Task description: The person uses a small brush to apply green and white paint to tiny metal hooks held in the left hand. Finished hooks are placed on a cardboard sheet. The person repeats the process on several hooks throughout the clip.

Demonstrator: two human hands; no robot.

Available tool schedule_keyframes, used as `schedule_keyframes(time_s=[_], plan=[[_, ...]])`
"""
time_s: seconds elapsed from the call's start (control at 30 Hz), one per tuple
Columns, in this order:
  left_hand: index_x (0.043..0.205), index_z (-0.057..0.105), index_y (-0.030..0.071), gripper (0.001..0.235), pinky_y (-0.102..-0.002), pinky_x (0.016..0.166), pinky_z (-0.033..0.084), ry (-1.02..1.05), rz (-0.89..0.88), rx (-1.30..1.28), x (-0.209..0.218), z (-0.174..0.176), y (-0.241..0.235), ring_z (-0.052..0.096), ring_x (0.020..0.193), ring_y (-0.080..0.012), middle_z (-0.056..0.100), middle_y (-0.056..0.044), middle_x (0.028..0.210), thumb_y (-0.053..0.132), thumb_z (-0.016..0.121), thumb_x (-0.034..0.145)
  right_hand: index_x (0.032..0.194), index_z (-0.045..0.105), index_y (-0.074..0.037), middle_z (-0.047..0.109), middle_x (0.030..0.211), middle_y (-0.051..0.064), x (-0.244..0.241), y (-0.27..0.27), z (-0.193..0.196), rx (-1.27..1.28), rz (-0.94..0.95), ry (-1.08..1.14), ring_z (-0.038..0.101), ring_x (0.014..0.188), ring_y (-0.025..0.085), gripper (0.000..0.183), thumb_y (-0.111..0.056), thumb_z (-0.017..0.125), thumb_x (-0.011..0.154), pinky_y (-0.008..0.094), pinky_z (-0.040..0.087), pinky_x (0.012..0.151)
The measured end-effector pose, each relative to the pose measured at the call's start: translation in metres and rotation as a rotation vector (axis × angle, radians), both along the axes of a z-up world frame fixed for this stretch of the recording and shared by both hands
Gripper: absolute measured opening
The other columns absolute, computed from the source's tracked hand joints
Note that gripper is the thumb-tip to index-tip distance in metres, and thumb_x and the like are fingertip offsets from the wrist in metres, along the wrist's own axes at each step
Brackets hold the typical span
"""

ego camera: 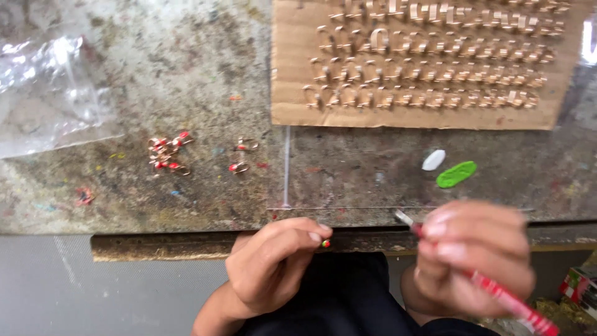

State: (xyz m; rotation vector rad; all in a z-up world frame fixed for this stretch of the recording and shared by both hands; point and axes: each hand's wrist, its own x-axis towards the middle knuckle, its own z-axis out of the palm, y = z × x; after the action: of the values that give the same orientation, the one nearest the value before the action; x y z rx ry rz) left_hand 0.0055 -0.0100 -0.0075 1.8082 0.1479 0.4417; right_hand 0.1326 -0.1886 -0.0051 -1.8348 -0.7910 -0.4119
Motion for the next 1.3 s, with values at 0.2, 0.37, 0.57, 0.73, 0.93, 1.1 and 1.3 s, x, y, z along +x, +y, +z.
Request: schedule_keyframes(time_s=[0.2, 0.37, 0.57, 0.73, 0.93, 1.1, 1.3], plan=[[0.094, 0.064, 0.001, 0.004, -0.024, 0.068, 0.065, -0.070, -0.012, -0.026, 0.006, 0.003, -0.003, 0.079, 0.078, -0.0209, 0.074, -0.015, 0.091, -0.003, 0.063, 0.093, 0.095, 0.057, -0.005, 0.068, 0.086, 0.011, 0.024, -0.002, 0.017, -0.201, -0.167, 0.021, 0.058, 0.088, 0.026, 0.017, -0.017, 0.069, 0.100, 0.037, 0.047, 0.088], [0.091, 0.066, 0.001, 0.005, -0.022, 0.069, 0.067, -0.061, -0.047, -0.090, 0.006, 0.003, -0.004, 0.079, 0.076, -0.0192, 0.073, -0.015, 0.089, -0.004, 0.065, 0.091, 0.096, 0.057, -0.004, 0.067, 0.087, 0.013, 0.027, -0.003, 0.019, -0.237, -0.182, 0.008, 0.057, 0.093, 0.029, 0.017, -0.014, 0.068, 0.101, 0.038, 0.047, 0.086], [0.093, 0.065, 0.001, 0.006, -0.021, 0.069, 0.066, -0.032, -0.032, -0.106, 0.007, 0.005, -0.003, 0.079, 0.076, -0.0183, 0.073, -0.013, 0.087, -0.005, 0.066, 0.091, 0.096, 0.060, -0.001, 0.069, 0.088, 0.014, 0.031, -0.005, 0.018, -0.285, -0.145, -0.023, 0.058, 0.093, 0.030, 0.016, -0.011, 0.069, 0.102, 0.038, 0.047, 0.084], [0.090, 0.062, 0.001, 0.005, -0.024, 0.071, 0.064, -0.041, -0.057, -0.100, 0.006, 0.009, 0.003, 0.079, 0.080, -0.0222, 0.076, -0.017, 0.094, -0.003, 0.063, 0.094, 0.097, 0.058, -0.003, 0.066, 0.087, 0.013, 0.027, -0.009, 0.006, -0.152, -0.120, -0.045, 0.060, 0.084, 0.024, 0.016, -0.014, 0.069, 0.101, 0.035, 0.049, 0.083], [0.097, 0.058, -0.003, 0.004, -0.031, 0.076, 0.064, -0.013, -0.125, -0.268, 0.000, 0.009, 0.012, 0.078, 0.079, -0.0295, 0.070, -0.020, 0.087, -0.004, 0.054, 0.099, 0.082, 0.059, -0.017, 0.057, 0.081, 0.004, -0.016, 0.014, 0.013, 0.137, 0.061, 0.188, 0.068, 0.058, 0.016, 0.033, -0.044, 0.065, 0.100, 0.024, 0.064, 0.056], [0.096, 0.058, -0.005, 0.007, -0.029, 0.078, 0.062, 0.078, -0.114, -0.369, 0.001, 0.011, 0.013, 0.076, 0.079, -0.0270, 0.070, -0.019, 0.088, -0.004, 0.054, 0.101, 0.090, 0.060, -0.009, 0.067, 0.083, 0.006, -0.014, 0.022, 0.013, 0.055, 0.497, 0.228, 0.080, 0.074, 0.022, 0.011, -0.016, 0.069, 0.091, 0.024, 0.074, 0.069], [0.095, 0.059, -0.006, 0.007, -0.029, 0.078, 0.063, 0.078, -0.115, -0.323, 0.002, 0.009, 0.014, 0.076, 0.080, -0.0271, 0.069, -0.018, 0.087, -0.005, 0.054, 0.100, 0.097, 0.057, -0.013, 0.070, 0.086, 0.001, -0.008, 0.012, 0.018, -0.145, 0.554, 0.232, 0.088, 0.083, 0.020, 0.015, -0.013, 0.070, 0.091, 0.018, 0.071, 0.069]])
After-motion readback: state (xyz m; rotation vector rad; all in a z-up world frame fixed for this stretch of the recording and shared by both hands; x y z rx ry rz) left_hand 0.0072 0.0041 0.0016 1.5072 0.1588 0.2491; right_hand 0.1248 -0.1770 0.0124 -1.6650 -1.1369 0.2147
